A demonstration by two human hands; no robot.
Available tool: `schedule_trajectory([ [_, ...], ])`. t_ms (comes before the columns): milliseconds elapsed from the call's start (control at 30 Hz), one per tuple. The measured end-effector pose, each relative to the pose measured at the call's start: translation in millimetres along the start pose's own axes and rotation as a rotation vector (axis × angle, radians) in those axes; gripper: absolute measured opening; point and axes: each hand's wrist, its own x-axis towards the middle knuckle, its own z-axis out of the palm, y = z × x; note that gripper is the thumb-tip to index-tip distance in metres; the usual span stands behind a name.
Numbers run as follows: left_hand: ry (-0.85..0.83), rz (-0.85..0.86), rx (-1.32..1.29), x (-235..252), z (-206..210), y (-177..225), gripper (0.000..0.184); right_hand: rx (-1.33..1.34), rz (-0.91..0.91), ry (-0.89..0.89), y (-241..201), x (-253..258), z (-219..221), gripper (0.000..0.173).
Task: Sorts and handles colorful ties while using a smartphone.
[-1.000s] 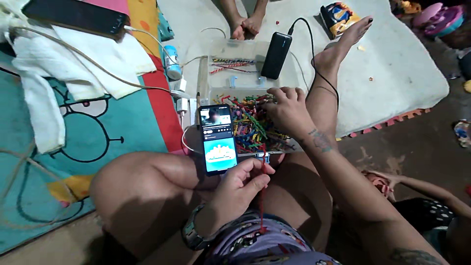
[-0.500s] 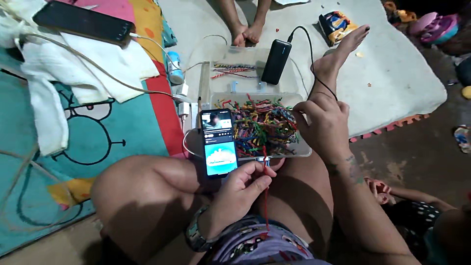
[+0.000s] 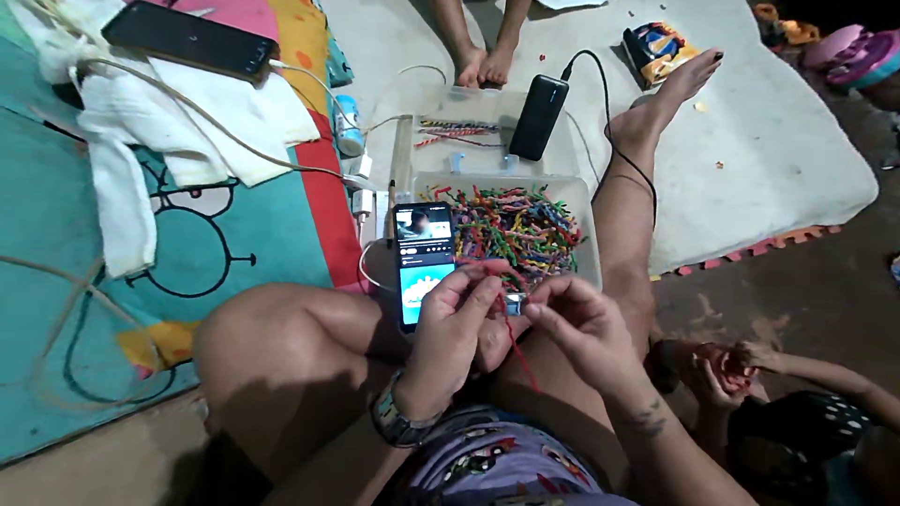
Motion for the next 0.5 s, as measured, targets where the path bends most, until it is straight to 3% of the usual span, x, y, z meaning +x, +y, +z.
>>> schedule_trajectory([
  [267,0.028,-0.028,-0.014,-1,-6,0,0.014,-0.052,0.014,-0.146,14,-18,15,0.01],
  [333,-0.021,-0.028,0.029,-3,-7,0,0.013,-0.105,-0.013,-0.227,12,-14,7,0.018],
  [500,-0.241,0.046,0.293,-11,-11,-4,0.01,-0.112,-0.127,-0.097,-5,4,-2,0.024],
])
